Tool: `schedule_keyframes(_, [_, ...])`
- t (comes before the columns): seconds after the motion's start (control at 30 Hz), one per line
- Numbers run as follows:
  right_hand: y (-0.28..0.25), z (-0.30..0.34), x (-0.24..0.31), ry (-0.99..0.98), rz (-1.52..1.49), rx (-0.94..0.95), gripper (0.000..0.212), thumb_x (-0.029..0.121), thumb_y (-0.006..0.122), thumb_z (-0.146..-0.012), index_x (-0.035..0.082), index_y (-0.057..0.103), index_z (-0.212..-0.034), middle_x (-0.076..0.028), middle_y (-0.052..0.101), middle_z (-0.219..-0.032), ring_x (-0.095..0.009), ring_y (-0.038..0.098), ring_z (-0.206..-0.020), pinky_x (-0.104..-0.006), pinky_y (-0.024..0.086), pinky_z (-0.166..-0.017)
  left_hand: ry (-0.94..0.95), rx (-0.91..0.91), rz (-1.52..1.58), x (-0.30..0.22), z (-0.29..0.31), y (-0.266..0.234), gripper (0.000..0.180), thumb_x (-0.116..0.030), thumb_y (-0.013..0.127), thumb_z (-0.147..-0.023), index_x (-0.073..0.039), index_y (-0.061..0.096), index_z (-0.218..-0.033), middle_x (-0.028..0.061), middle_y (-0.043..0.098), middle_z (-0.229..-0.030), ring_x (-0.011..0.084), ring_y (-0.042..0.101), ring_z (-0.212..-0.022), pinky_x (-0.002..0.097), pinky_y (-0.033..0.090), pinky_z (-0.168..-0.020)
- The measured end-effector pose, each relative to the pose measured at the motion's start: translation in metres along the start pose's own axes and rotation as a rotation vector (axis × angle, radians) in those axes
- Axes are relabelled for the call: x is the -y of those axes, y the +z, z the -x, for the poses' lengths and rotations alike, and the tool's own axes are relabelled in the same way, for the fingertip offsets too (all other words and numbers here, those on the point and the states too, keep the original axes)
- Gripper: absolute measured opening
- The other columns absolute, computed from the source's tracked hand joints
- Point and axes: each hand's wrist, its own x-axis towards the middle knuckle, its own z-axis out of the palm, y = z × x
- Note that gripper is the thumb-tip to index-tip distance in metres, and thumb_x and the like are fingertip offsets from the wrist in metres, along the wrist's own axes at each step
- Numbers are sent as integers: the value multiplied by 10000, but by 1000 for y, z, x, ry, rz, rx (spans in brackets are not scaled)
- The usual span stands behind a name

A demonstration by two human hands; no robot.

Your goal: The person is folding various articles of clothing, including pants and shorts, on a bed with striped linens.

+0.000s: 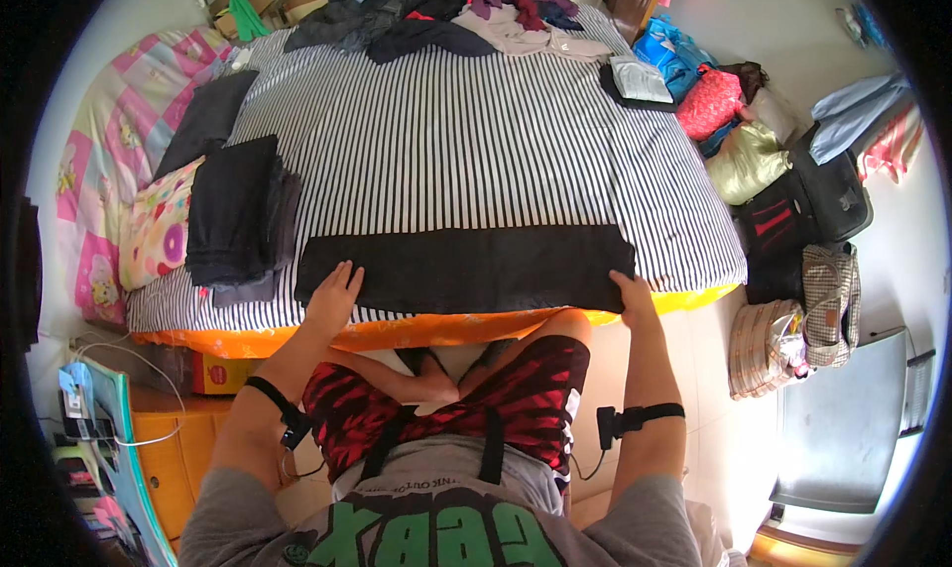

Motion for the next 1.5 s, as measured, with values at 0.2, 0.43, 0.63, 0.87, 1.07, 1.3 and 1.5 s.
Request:
schedule_keyframes(0.2, [35,-1,85,-434,254,-36,419,39,670,-831,-70,524,-1209,-160,641,-1072,-232,629,-945,-337,533,-833,-82,-306,20,38,-25,-13,468,7,467,-846,68,459,-1310,242,495,-1350,333,499,-1260,359,452,-1024])
schedule_keyframes(0.43, [35,-9,36,-285,155,-36,433,47,657,-836,-67,530,-1234,-168,623,-1134,-247,607,-1001,-353,489,-897,-98,-133,-4,29,-19,-7,543,-4,499,-835,36,416,-1370,221,429,-1422,321,398,-1347,378,335,-1117])
schedule_keyframes(0.63, [7,-37,-23,-36,256,-62,535,22,652,-820,-118,439,-1290,-218,591,-1186,-287,614,-1041,-352,507,-891,-124,125,37,-15,-37,-23,820,-91,616,-731,-29,272,-1473,200,168,-1558,332,183,-1448,527,166,-1153])
schedule_keyframes(0.87, [-4,-40,-32,-157,276,-175,458,22,670,-820,-105,493,-1223,-196,609,-1117,-253,633,-970,-314,519,-848,221,-88,328,-107,-96,-36,758,-345,614,-848,-162,270,-1498,189,199,-1552,323,186,-1447,527,160,-1155])
schedule_keyframes(1.07, [-7,-40,-8,-231,59,-173,358,29,677,-832,-79,543,-1145,-137,618,-975,-179,610,-874,-271,498,-764,147,70,275,-103,-105,-13,774,-505,561,-877,-187,246,-1509,170,191,-1562,299,185,-1448,524,139,-1159])
schedule_keyframes(1.3, [15,-32,-4,-59,-174,-342,334,99,657,-862,-21,566,-1160,-93,622,-991,-199,587,-885,-331,471,-738,65,29,175,-13,-50,-6,823,-409,687,-783,-170,317,-1479,155,259,-1538,285,232,-1434,505,172,-1156])
schedule_keyframes(1.5, [17,-9,-16,78,-343,202,384,265,650,-894,114,532,-1227,-53,609,-1100,-222,564,-957,-382,479,-829,-91,87,80,49,-7,5,828,-288,709,-768,-140,308,-1476,154,259,-1537,290,235,-1433,488,188,-1161])
